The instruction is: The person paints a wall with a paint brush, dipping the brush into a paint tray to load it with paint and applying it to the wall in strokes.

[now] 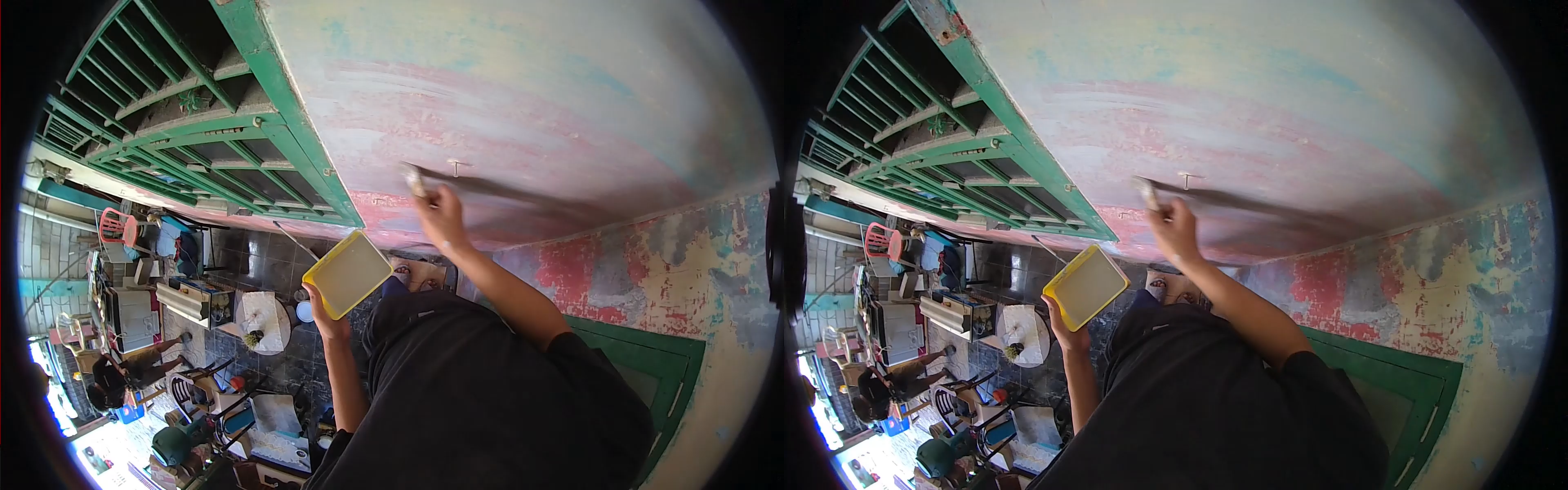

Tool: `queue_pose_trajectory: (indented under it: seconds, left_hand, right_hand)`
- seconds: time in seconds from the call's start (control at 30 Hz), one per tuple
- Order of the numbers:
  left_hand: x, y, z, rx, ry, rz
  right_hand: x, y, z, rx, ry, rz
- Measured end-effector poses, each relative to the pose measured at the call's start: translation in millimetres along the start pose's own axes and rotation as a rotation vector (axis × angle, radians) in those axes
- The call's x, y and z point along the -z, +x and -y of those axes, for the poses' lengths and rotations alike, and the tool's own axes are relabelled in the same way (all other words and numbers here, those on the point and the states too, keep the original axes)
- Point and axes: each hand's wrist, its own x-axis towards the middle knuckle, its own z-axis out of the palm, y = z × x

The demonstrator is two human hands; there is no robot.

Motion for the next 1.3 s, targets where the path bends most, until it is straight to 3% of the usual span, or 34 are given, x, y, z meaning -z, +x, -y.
queue_pose_trajectory:
  seconds: [0.07, 0.13, 0.23, 0.3, 0.37, 0.47, 0.57, 0.7, 0.83, 0.93, 1.07, 1.13, 1.17, 1.27, 1.3]
  left_hand:
    - [4, -1, 1, -0.023, -0.012, -0.027]
    - [8, -2, 2, -0.041, -0.019, -0.056]
    - [10, -3, 2, -0.046, -0.022, -0.077]
    - [12, -3, 1, -0.043, -0.012, -0.073]
    - [16, -3, 3, -0.042, -0.02, -0.087]
    - [14, -5, 1, -0.056, 0.001, -0.069]
    - [14, -6, 1, -0.027, -0.024, -0.053]
    - [13, -5, 1, -0.043, 0.017, -0.073]
    - [15, 0, 5, -0.014, 0.026, -0.036]
    - [11, 5, 5, 0.003, 0.047, -0.008]
    - [-8, 11, 9, 0.043, 0.075, 0.062]
    - [-16, 14, 14, 0.082, 0.091, 0.103]
    - [-22, 16, 17, 0.117, 0.099, 0.139]
    - [-41, 20, 25, 0.16, 0.143, 0.23]
    - [-49, 22, 28, 0.193, 0.155, 0.288]
  right_hand:
    - [41, -20, -24, -0.063, -0.083, -0.126]
    - [71, -41, -75, -0.26, -0.221, -0.226]
    - [58, -64, -119, -0.402, -0.316, -0.182]
    - [29, -62, -105, -0.141, -0.376, 0.087]
    - [-11, -49, -92, -0.084, -0.182, 0.214]
    - [-40, -25, -80, -0.049, -0.164, 0.282]
    - [-35, -12, -95, -0.087, -0.139, 0.222]
    - [39, -16, -147, -0.061, -0.168, 0.046]
    - [107, -59, -192, -0.222, -0.511, -0.271]
    - [123, -87, -166, -0.371, -0.344, -0.228]
    - [108, -93, -89, -0.252, -0.174, -0.032]
    - [102, -81, -13, -0.495, 0.248, 0.148]
    - [103, -77, 2, -0.497, 0.251, 0.14]
    - [102, -72, 24, -0.433, 0.444, 0.208]
    - [100, -71, 30, -0.202, 0.279, 0.177]
